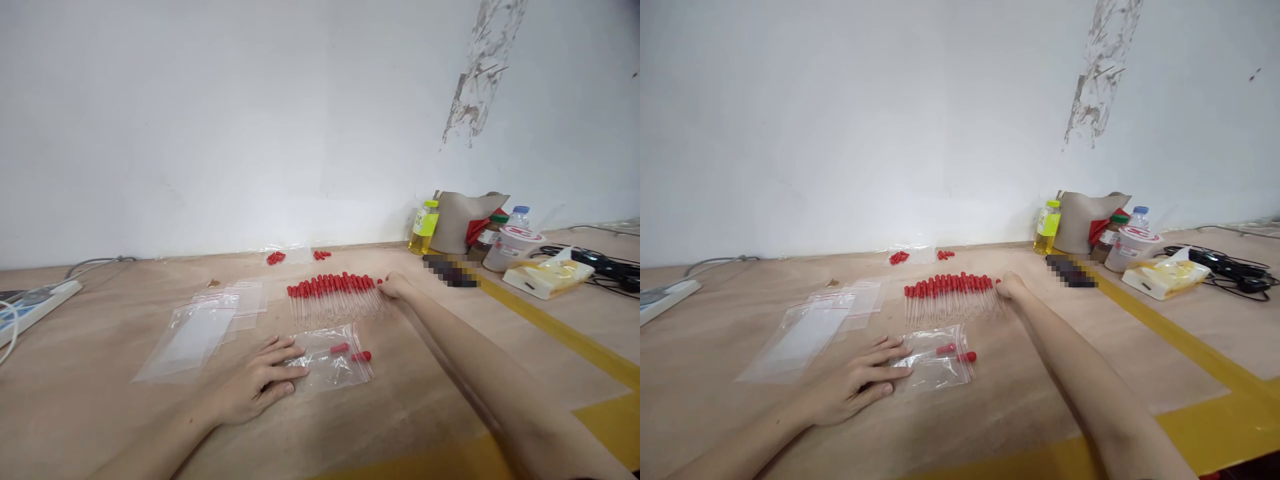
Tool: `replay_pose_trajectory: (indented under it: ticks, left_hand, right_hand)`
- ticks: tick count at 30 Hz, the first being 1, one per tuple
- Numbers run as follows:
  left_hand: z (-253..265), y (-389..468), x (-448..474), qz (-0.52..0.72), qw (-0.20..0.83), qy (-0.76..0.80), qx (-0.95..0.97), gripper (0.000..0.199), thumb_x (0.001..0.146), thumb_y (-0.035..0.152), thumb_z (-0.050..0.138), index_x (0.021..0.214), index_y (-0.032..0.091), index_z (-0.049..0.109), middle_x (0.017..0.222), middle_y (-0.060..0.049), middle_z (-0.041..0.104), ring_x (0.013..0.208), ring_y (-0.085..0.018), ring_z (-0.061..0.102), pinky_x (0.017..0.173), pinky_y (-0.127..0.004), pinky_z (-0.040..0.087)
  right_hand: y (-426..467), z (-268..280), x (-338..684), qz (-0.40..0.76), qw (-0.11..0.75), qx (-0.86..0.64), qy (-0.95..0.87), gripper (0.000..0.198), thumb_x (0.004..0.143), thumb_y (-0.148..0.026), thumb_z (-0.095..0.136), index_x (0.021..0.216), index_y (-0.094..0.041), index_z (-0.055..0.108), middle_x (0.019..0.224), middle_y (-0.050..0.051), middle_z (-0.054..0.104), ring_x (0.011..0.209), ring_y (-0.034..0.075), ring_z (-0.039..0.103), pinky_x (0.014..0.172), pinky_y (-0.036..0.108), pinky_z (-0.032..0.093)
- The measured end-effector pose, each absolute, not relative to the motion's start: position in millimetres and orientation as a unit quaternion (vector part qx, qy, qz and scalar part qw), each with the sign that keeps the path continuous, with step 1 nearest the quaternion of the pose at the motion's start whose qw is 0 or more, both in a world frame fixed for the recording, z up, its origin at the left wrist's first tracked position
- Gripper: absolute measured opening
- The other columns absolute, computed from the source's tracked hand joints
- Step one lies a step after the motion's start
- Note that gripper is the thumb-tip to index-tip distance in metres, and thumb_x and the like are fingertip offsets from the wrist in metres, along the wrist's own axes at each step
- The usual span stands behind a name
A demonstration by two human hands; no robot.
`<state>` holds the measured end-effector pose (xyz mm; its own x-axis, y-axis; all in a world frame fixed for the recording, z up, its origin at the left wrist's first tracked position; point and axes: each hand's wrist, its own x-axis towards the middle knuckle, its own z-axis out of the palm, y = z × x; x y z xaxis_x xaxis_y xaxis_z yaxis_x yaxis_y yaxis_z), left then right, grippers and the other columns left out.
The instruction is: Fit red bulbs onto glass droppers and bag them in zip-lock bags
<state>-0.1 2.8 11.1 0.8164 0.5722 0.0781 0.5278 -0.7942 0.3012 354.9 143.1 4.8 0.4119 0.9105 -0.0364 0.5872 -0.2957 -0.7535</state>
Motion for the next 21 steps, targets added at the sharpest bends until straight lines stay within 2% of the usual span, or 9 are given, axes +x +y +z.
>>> replay_pose_trajectory:
  ticks: [3,6,10,13,16,21]
  left_hand:
    - [12.1,3.1,0.0,0.074,0.13,0.293,0.944,0.034,0.09,0.035,0.039,0.123,0.037,0.044,0.135,0.004,0.038,0.127,-0.022,0.028,0.105,-0.047,0.02]
    - [12.9,3.4,0.2,0.07,0.126,0.294,0.945,0.034,0.09,0.035,0.038,0.123,0.037,0.044,0.136,0.004,0.037,0.127,-0.022,0.028,0.104,-0.047,0.021]
    - [12.2,4.4,0.4,0.066,0.123,0.296,0.945,0.034,0.09,0.035,0.038,0.123,0.037,0.043,0.136,0.004,0.036,0.127,-0.021,0.028,0.105,-0.046,0.02]
    - [10.4,5.0,0.1,0.074,0.114,0.293,0.946,0.034,0.09,0.035,0.037,0.123,0.036,0.044,0.136,0.003,0.036,0.127,-0.022,0.027,0.104,-0.047,0.021]
    - [8.9,4.7,-0.2,0.082,0.108,0.29,0.947,0.034,0.09,0.034,0.037,0.123,0.035,0.044,0.136,0.002,0.037,0.127,-0.022,0.027,0.104,-0.047,0.022]
    - [8.9,2.9,-0.1,0.085,0.103,0.29,0.948,0.034,0.09,0.034,0.037,0.124,0.035,0.044,0.136,0.002,0.037,0.127,-0.022,0.028,0.104,-0.046,0.023]
  right_hand:
    - [127.0,13.7,361.0,0.289,0.4,-0.728,-0.477,0.004,0.072,-0.016,0.053,0.068,-0.015,0.051,0.05,0.001,0.048,0.05,0.013,0.05,0.047,0.023,0.036]
    - [98.5,20.0,361.0,0.339,0.472,-0.66,-0.477,0.006,0.079,-0.019,0.042,0.079,-0.018,0.048,0.056,-0.002,0.047,0.047,0.008,0.047,0.046,0.019,0.038]
    - [61.3,8.7,342.9,0.393,0.543,-0.585,-0.456,0.009,0.077,-0.022,0.042,0.086,-0.02,0.041,0.061,-0.004,0.047,0.048,0.008,0.049,0.046,0.019,0.043]
    - [46.3,-8.5,326.2,0.463,0.619,-0.471,-0.425,0.024,0.07,-0.029,0.052,0.088,-0.022,0.037,0.063,-0.006,0.047,0.049,0.008,0.05,0.045,0.021,0.044]
    - [39.7,-21.4,315.1,0.474,0.635,-0.426,-0.436,0.034,0.065,-0.034,0.059,0.088,-0.023,0.036,0.064,-0.008,0.048,0.049,0.008,0.051,0.044,0.021,0.044]
    - [27.5,-27.9,304.2,0.519,0.615,-0.407,-0.432,0.036,0.066,-0.034,0.061,0.089,-0.024,0.036,0.067,-0.008,0.051,0.052,0.009,0.055,0.051,0.024,0.047]
